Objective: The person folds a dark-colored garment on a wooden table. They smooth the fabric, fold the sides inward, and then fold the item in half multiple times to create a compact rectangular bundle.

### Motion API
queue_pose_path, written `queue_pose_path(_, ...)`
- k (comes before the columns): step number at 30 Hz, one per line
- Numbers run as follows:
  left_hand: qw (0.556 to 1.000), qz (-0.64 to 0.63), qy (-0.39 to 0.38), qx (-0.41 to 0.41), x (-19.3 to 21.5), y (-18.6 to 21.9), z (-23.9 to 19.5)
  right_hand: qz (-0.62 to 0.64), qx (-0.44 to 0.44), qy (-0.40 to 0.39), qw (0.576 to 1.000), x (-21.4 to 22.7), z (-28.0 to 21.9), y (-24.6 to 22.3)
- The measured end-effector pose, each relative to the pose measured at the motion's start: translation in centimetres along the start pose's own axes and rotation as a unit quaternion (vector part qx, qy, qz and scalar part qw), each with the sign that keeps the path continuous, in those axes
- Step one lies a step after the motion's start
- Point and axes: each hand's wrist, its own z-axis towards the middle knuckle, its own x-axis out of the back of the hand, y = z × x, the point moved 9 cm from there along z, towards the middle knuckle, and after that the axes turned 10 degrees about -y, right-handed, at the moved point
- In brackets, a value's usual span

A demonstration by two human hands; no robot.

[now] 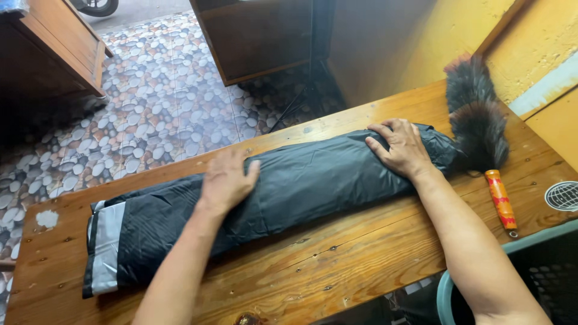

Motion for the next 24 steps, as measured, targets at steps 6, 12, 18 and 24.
queue_pose_path(6,0.996,-0.080,-0.040,-0.027,-2.2,10.3,4.9,-0.003,-0.001,-0.003,1.000,-0.3,-0.2,0.1)
queue_pose_path(12,0.994,-0.103,-0.026,-0.015,-3.9,8.8,5.3,0.076,-0.022,-0.022,0.997,-0.5,0.2,1.8)
queue_pose_path(18,0.989,-0.145,-0.029,0.014,-4.1,8.1,5.2,0.523,-0.050,0.122,0.842,1.4,-0.7,5.3)
queue_pose_path(24,0.990,-0.141,-0.009,0.008,-4.9,7.6,5.2,0.861,-0.102,0.169,0.470,-1.7,-1.2,11.7)
